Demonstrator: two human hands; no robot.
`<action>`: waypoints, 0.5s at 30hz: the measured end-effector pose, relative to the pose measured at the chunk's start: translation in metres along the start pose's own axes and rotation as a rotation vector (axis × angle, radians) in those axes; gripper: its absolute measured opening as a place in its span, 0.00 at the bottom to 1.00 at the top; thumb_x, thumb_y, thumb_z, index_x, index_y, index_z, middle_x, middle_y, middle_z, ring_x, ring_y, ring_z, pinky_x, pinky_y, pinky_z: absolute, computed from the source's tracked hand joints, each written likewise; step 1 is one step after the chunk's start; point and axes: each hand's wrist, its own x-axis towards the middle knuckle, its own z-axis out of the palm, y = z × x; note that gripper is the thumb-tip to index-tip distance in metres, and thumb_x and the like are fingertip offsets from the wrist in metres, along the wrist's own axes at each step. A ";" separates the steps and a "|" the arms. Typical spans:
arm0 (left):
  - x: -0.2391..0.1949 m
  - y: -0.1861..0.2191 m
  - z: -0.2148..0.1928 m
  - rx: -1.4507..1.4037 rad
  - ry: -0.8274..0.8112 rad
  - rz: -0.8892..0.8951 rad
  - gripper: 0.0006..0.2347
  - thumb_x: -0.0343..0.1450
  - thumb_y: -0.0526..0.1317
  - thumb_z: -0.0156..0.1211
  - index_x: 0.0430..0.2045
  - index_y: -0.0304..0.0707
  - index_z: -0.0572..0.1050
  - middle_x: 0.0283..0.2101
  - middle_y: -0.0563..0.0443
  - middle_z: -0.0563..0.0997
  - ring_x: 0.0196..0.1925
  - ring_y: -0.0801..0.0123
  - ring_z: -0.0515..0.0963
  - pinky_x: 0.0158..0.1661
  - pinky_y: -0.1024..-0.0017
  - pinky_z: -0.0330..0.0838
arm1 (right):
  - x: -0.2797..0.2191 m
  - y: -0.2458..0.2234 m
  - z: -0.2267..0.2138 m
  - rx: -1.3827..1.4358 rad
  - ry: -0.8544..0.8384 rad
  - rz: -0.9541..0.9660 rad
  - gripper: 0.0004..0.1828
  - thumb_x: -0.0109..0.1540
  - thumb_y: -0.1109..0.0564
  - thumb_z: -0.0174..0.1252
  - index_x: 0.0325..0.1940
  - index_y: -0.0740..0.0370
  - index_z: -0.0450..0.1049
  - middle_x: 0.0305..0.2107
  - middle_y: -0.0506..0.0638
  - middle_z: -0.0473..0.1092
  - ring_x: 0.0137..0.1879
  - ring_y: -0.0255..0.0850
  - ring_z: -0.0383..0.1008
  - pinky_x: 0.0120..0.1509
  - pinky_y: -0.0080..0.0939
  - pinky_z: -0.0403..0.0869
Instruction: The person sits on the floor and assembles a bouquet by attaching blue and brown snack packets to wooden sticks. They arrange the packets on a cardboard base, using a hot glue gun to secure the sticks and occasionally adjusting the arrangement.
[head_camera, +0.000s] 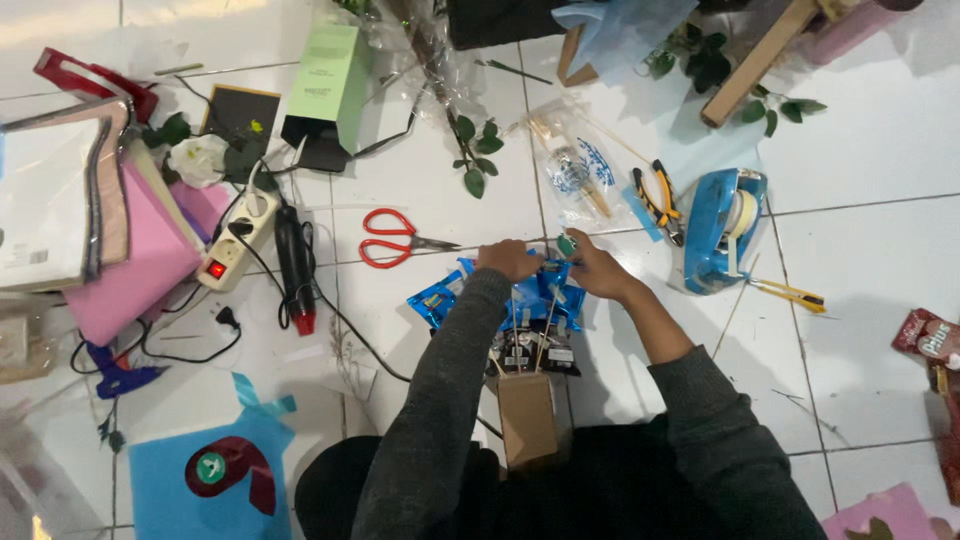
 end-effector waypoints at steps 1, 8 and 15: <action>0.005 -0.002 0.003 0.002 -0.002 0.005 0.35 0.66 0.68 0.33 0.50 0.36 0.72 0.49 0.39 0.78 0.54 0.45 0.76 0.54 0.42 0.63 | 0.000 0.001 0.003 0.001 0.004 0.004 0.38 0.60 0.56 0.52 0.72 0.50 0.45 0.50 0.62 0.72 0.61 0.62 0.67 0.66 0.62 0.65; 0.008 -0.015 -0.018 -0.231 -0.095 0.006 0.27 0.61 0.61 0.51 0.48 0.45 0.71 0.49 0.42 0.78 0.52 0.49 0.76 0.52 0.49 0.62 | 0.004 -0.012 0.010 0.063 0.031 0.003 0.43 0.59 0.47 0.57 0.73 0.45 0.44 0.50 0.62 0.71 0.63 0.61 0.66 0.70 0.65 0.59; -0.043 -0.010 -0.060 -0.467 -0.158 0.115 0.27 0.59 0.49 0.62 0.53 0.38 0.71 0.51 0.37 0.77 0.58 0.50 0.74 0.57 0.59 0.66 | 0.033 0.019 0.034 -0.052 0.072 0.141 0.44 0.57 0.38 0.57 0.74 0.38 0.45 0.48 0.48 0.73 0.62 0.51 0.68 0.71 0.63 0.48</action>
